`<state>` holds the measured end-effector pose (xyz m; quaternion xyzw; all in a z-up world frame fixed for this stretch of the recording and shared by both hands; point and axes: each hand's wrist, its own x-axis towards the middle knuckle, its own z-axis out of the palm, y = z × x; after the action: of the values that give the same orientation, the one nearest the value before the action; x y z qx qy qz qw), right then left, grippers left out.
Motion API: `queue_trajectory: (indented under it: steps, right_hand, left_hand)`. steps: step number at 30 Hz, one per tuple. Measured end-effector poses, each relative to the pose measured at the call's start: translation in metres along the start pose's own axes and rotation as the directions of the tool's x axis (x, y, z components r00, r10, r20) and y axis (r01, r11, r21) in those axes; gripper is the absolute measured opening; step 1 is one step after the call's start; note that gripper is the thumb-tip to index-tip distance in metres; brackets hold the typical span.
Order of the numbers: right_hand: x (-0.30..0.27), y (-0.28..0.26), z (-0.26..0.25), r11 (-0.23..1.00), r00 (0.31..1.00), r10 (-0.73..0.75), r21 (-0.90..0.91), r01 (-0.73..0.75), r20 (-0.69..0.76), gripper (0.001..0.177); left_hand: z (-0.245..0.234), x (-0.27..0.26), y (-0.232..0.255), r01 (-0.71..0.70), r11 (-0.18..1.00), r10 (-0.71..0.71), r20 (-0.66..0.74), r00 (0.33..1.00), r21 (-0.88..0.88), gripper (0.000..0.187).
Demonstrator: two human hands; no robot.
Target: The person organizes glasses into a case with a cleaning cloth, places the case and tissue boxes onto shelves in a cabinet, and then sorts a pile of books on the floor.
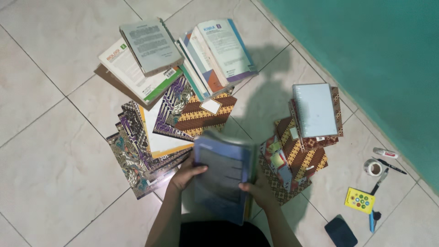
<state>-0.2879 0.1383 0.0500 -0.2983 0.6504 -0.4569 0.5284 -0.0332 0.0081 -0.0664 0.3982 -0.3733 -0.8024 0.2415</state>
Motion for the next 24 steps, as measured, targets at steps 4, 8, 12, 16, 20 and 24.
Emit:
queue_trajectory:
  steps: [4, 8, 12, 16, 20, 24]
  right_hand:
    - [0.007, -0.017, -0.003, 0.968, 0.981, 0.008, -0.249, 0.041, 0.192, 0.084]
    - [0.020, -0.027, -0.011, 0.956, 0.954, 0.019, -0.285, 0.070, 0.300, 0.074]
    - [0.025, -0.026, -0.020, 0.849, 0.854, -0.301, -0.289, 0.443, 0.425, 0.073]
    - [0.036, -0.012, -0.014, 0.926, 0.913, -0.193, -0.241, 0.290, 0.359, 0.046]
    - [0.042, 0.000, -0.006, 0.908, 0.900, -0.267, -0.224, 0.355, 0.345, 0.047]
    - [0.039, -0.002, -0.006, 0.867, 0.844, -0.381, -0.170, 0.468, 0.378, 0.047]
  left_hand:
    - [-0.002, -0.012, 0.014, 0.008, 0.996, -0.010, -0.022, 1.000, -0.092, 0.086]
    - [0.010, -0.043, 0.019, -0.002, 0.995, -0.016, -0.182, 0.983, -0.097, 0.079]
    - [0.019, -0.067, 0.021, -0.246, 0.929, 0.304, -0.191, 0.933, 0.278, 0.081]
    - [0.020, -0.071, 0.046, -0.457, 0.644, 0.582, -0.004, 0.813, 0.614, 0.104]
    - [0.012, -0.065, 0.063, -0.492, 0.751, 0.558, -0.026, 0.829, 0.441, 0.141]
    - [-0.014, -0.029, 0.030, -0.329, 0.652, 0.353, 0.110, 0.929, 0.683, 0.120]
